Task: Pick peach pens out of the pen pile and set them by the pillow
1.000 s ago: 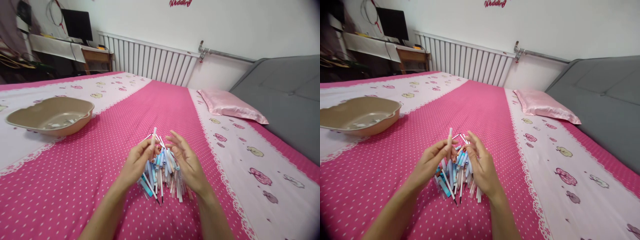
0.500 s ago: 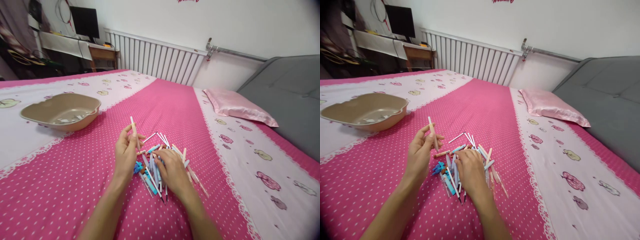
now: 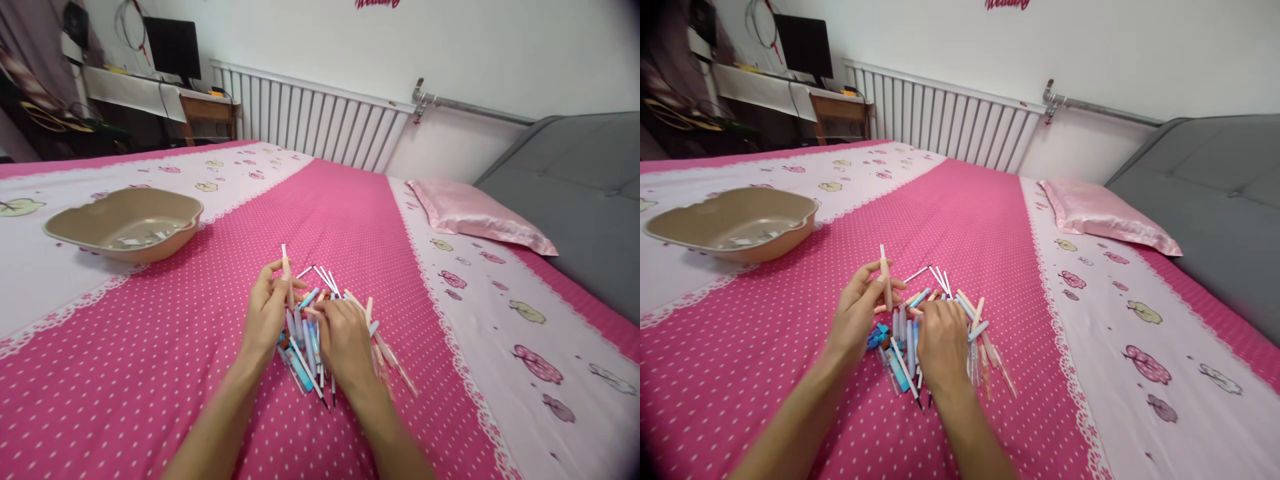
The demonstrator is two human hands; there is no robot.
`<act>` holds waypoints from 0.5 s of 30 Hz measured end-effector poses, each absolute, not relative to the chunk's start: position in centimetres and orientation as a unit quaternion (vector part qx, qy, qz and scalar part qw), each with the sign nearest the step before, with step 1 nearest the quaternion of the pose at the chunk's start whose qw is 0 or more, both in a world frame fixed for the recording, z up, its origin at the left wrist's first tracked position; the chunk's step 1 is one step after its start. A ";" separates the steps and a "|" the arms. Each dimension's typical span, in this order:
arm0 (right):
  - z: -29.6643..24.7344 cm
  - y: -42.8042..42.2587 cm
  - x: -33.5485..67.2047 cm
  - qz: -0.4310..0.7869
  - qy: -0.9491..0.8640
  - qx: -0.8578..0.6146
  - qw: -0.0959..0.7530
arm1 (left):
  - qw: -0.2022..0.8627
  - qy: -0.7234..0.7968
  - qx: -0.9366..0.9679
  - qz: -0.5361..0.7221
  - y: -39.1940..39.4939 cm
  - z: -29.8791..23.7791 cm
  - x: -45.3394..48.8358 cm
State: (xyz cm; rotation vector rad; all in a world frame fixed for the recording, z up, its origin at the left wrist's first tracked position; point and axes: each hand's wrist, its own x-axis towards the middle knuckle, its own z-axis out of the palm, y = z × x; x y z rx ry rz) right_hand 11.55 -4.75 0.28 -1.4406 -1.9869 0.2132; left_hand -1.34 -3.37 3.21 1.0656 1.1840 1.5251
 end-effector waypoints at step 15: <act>1.1 -4.5 12.3 0.343 -0.589 -0.498 0.536 | 0.493 0.417 0.508 0.570 -3.5 2.3 0.3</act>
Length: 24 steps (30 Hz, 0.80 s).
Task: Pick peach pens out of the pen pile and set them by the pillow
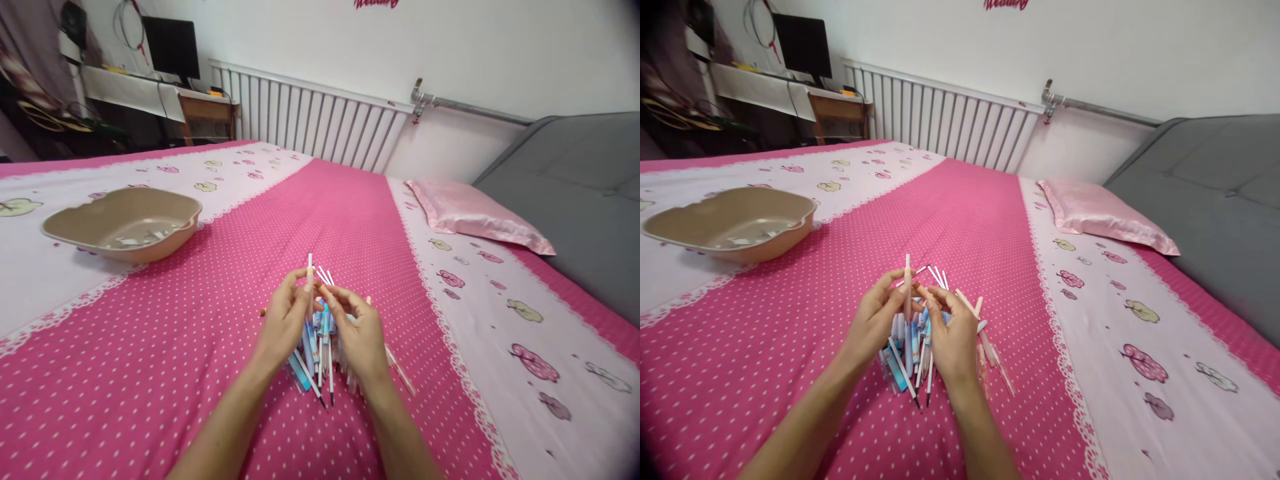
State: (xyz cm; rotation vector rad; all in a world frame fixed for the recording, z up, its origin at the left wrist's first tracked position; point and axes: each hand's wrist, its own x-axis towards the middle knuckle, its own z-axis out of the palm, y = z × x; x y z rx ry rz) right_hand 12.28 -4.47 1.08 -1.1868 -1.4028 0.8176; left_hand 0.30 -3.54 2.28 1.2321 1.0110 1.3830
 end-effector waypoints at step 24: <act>4.0 -4.7 15.5 0.334 -0.490 -0.458 0.662 | 0.425 0.399 0.713 0.389 -4.4 2.4 0.6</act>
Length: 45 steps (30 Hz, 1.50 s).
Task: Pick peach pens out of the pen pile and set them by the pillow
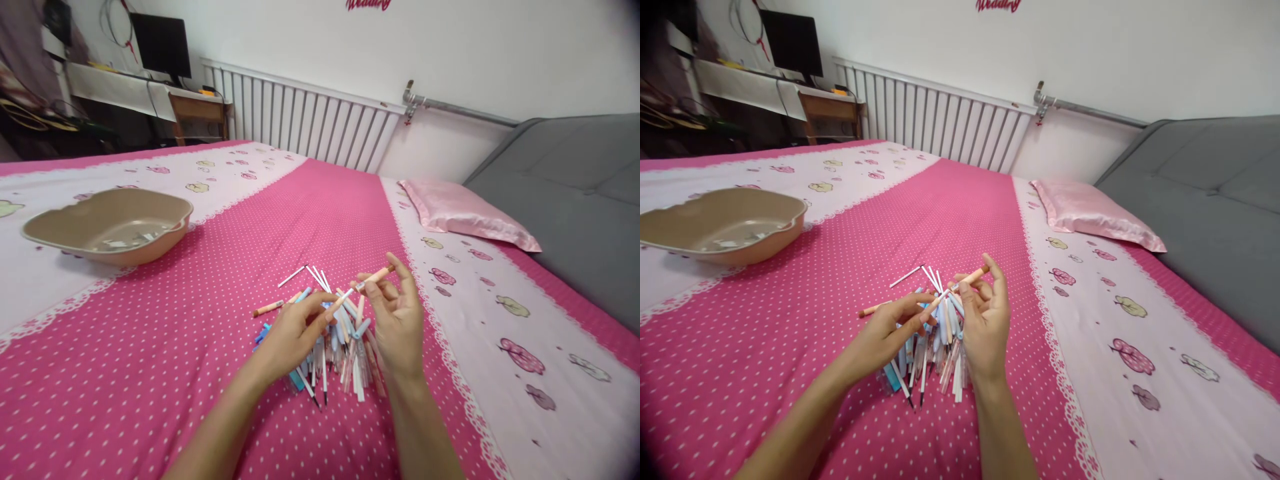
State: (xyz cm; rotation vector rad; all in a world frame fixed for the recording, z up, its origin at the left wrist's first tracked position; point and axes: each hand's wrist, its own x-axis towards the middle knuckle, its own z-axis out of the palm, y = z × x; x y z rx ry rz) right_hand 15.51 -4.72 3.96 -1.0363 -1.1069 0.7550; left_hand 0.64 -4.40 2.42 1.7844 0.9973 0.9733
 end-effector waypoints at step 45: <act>3.7 -4.8 15.1 0.495 -0.480 -0.422 0.589 | 0.493 0.382 0.679 0.388 -4.2 2.2 0.4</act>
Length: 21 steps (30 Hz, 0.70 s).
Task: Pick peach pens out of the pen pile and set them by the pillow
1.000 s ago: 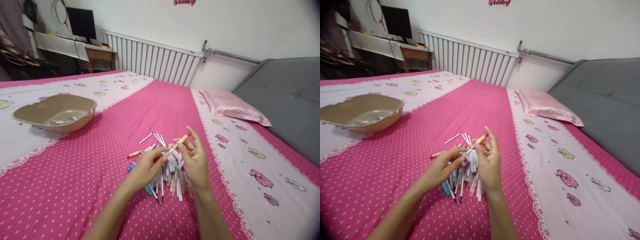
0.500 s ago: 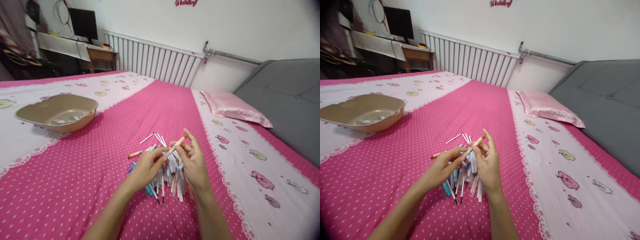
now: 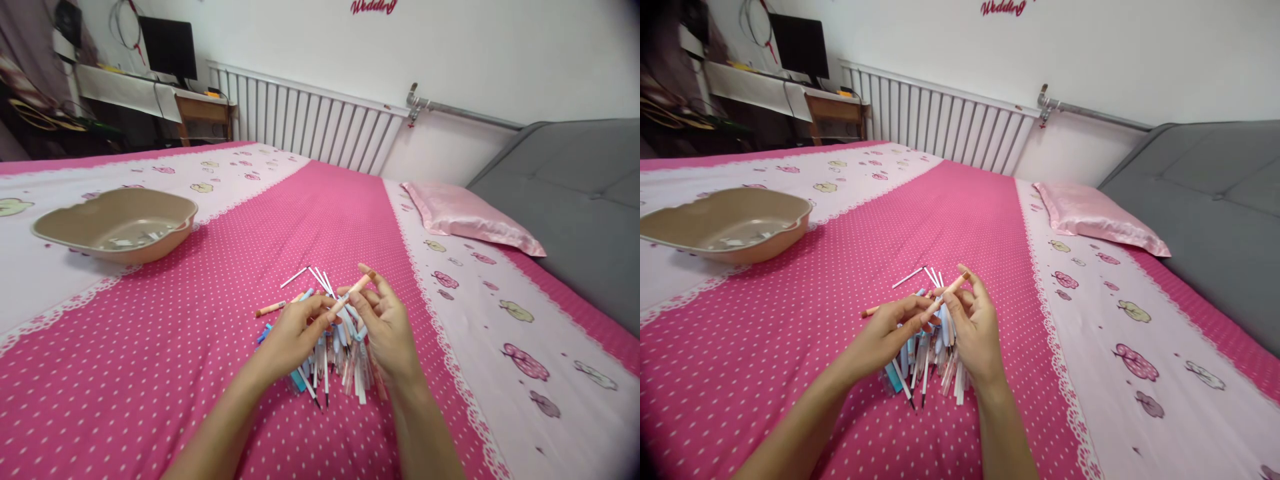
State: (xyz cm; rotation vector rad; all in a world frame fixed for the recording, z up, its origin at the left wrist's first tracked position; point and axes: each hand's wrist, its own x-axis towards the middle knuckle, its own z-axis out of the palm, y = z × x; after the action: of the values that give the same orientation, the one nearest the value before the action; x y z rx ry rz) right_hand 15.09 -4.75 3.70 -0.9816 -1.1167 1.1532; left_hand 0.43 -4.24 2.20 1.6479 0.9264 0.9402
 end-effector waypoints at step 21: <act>4.5 -5.2 15.8 0.598 -0.479 -0.341 0.545 | 0.671 0.271 0.590 0.357 -4.7 3.6 -0.1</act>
State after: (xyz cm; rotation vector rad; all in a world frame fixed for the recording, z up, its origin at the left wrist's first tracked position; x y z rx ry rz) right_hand 15.81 -5.16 4.53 -0.8097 -1.1354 1.4173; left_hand -0.13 -4.73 3.58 1.3298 0.6113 0.8040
